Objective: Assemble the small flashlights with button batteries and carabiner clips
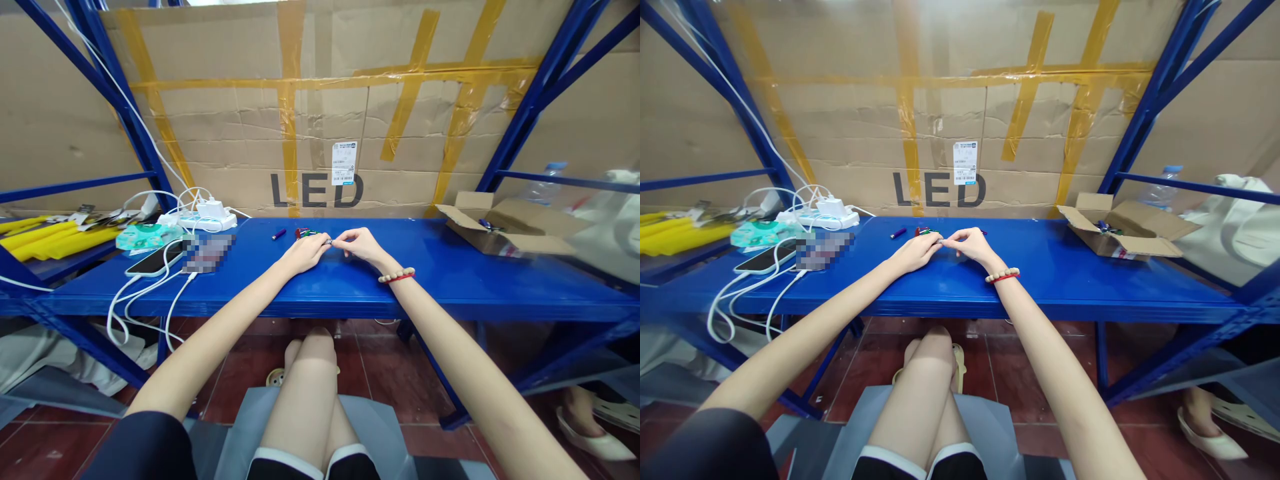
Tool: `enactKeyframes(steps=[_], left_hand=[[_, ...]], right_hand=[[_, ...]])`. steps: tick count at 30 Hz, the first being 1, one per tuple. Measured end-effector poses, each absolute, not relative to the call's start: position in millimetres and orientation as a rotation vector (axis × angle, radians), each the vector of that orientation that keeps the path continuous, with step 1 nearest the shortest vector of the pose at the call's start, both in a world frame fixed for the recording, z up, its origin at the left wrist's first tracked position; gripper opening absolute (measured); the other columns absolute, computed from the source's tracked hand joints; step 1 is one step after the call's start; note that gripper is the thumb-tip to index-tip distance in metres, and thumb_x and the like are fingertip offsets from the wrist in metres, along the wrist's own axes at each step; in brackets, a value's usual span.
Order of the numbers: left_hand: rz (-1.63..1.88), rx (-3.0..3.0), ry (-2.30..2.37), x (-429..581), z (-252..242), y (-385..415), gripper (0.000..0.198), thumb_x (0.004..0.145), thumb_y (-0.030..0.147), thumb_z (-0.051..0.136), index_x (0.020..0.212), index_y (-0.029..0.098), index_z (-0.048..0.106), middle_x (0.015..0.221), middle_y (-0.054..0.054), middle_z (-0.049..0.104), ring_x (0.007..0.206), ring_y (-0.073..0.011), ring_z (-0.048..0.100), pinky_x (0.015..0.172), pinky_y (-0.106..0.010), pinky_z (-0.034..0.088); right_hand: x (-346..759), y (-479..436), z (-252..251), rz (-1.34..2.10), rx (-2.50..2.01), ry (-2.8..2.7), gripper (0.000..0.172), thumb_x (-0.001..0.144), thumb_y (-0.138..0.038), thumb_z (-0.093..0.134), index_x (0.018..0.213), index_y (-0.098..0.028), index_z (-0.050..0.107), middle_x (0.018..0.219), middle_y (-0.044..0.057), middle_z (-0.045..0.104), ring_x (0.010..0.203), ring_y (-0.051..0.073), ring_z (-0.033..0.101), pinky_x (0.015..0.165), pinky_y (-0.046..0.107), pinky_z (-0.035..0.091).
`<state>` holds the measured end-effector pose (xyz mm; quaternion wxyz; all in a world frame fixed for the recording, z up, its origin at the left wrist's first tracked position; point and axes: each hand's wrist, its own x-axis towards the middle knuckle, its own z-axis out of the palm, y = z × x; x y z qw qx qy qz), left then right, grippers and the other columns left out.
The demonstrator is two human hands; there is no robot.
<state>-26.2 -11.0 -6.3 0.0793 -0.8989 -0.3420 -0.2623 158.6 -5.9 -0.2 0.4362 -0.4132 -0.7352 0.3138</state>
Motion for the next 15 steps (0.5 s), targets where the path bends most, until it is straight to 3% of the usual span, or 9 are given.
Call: enactKeyframes(steps=[15], left_hand=[[-0.786,-2.683,-1.018,-26.3,-6.4,-10.5,0.021,0.095,0.027,0.033,0.098,0.016,0.051,0.1,-0.008,0.063,0.094,-0.0202,0.06,0.081,-0.031,0.047]], right_hand=[[158.3,-4.9,-0.2,0.774,-1.027,-1.832,0.044,0.058,-0.053,0.071,0.068,-0.01,0.068,0.042,-0.002,0.05,0.039,0.006,0.041,0.04,0.021,0.027]])
